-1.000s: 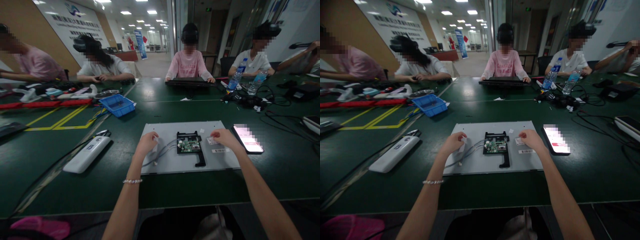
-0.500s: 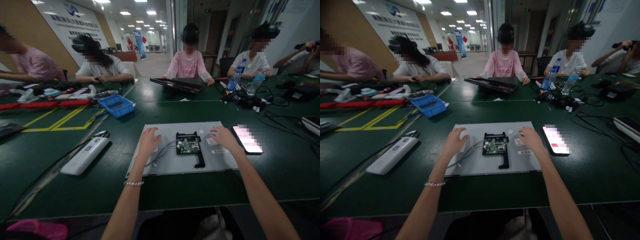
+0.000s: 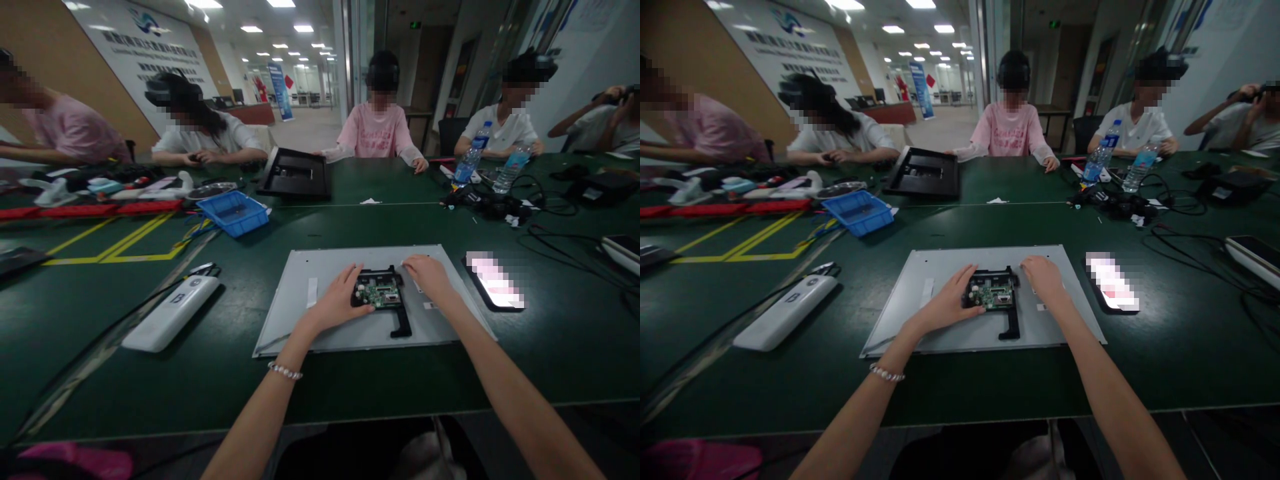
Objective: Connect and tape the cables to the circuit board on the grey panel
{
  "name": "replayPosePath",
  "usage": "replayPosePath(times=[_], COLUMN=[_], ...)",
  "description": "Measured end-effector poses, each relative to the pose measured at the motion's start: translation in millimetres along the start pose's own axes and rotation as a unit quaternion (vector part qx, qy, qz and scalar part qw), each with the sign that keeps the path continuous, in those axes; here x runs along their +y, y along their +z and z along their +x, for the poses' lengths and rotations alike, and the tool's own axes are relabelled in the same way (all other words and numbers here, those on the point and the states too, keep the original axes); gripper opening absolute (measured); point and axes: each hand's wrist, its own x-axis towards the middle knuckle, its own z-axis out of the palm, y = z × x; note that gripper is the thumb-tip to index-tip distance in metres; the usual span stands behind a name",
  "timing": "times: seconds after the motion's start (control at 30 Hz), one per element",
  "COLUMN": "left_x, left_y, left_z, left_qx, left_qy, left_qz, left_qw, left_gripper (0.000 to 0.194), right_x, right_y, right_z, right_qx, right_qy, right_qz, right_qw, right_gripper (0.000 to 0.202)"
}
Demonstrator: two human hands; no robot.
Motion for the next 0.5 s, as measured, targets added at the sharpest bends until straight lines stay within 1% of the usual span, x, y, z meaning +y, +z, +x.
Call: replayPosePath(times=[0.07, 0.13, 0.27, 0.4, 0.5], left_x=[-1, -2, -6, -8, -7], left_y=[-0.1, 0.9, 5.0, 7.1, 7.3], left_z=[1, 1, 2, 2, 2], left_qx=[0.006, 0.014, 0.025, 0.033, 0.035], left_qy=[0.005, 0.016, 0.026, 0.033, 0.033], left_qz=[-0.005, -0.010, -0.012, -0.010, -0.010], left_qw=[1.000, 1.000, 0.999, 0.999, 0.999], left_gripper=[0.090, 0.090, 0.092, 0.093, 0.095], right_x=[-3, -11, -40, -65, -70], right_y=[-2, -2, 1, 11, 18], right_z=[3, 10, 29, 38, 37], right_qx=[0.024, 0.038, 0.023, 0.007, -0.017], right_qy=[0.005, -0.009, -0.071, -0.098, -0.096], right_qz=[0.033, 0.075, 0.131, 0.119, 0.095], right_qw=[0.999, 0.996, 0.989, 0.988, 0.991], right_gripper=[0.026, 0.026, 0.025, 0.024, 0.023])
